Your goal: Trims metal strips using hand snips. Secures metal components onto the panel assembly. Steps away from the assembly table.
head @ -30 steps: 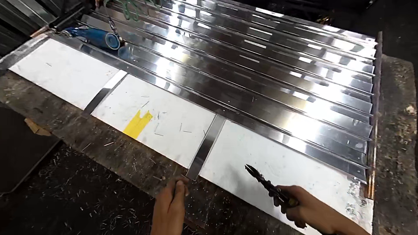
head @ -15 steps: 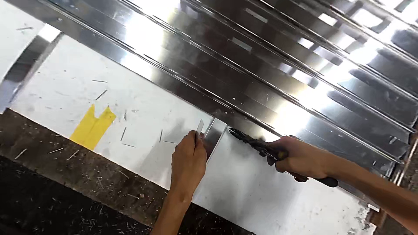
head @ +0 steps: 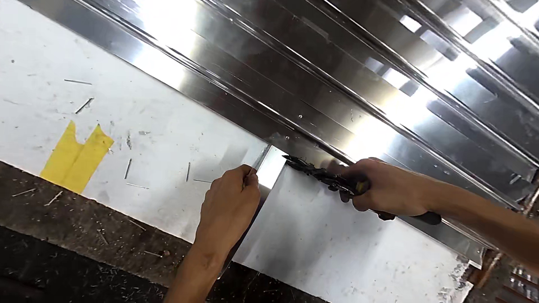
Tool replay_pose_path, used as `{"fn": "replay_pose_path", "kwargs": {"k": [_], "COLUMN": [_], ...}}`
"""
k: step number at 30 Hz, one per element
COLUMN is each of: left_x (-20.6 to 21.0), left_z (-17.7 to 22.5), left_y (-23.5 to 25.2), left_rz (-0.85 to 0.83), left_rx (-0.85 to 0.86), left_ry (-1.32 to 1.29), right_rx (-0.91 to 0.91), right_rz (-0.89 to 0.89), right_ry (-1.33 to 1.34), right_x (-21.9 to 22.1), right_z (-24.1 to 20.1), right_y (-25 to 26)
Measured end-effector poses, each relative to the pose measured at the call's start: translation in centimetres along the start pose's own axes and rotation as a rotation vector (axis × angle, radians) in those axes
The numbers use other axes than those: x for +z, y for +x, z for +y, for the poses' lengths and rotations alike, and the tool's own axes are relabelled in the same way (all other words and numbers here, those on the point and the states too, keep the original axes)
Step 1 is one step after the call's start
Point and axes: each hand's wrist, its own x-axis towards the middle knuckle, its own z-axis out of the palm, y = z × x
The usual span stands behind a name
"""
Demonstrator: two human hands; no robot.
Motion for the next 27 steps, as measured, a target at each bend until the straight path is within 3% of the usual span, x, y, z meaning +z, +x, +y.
{"fn": "replay_pose_path", "kwargs": {"k": [5, 10, 16, 19, 22, 27], "left_x": [1.2, 1.0, 0.4, 0.2, 0.2, 0.0], "left_z": [-0.5, -0.7, -1.3, -1.4, -1.5, -1.5], "left_y": [-0.1, 0.0, 0.2, 0.5, 0.7, 1.0], "left_rz": [-0.097, -0.118, -0.178, -0.200, -0.204, -0.231], "left_rx": [-0.114, -0.092, -0.065, -0.054, -0.060, -0.091], "left_ry": [-0.222, -0.328, -0.426, -0.501, -0.533, -0.607], "right_rx": [-0.021, 0.033, -0.020, -0.017, 0.001, 0.017], "right_rz": [0.001, -0.054, 0.115, 0.083, -0.099, -0.005], "right_ry": [-0.053, -0.063, -0.100, -0.024, 0.125, 0.111], "right_x": [-0.2, -0.6, 0.9, 1.0, 0.1, 0.2], "right_z": [-0.3, -1.1, -0.4, 0.0, -0.7, -0.9], "right_y": [0.3, 0.5, 0.3, 0.6, 0.9, 1.0]}}
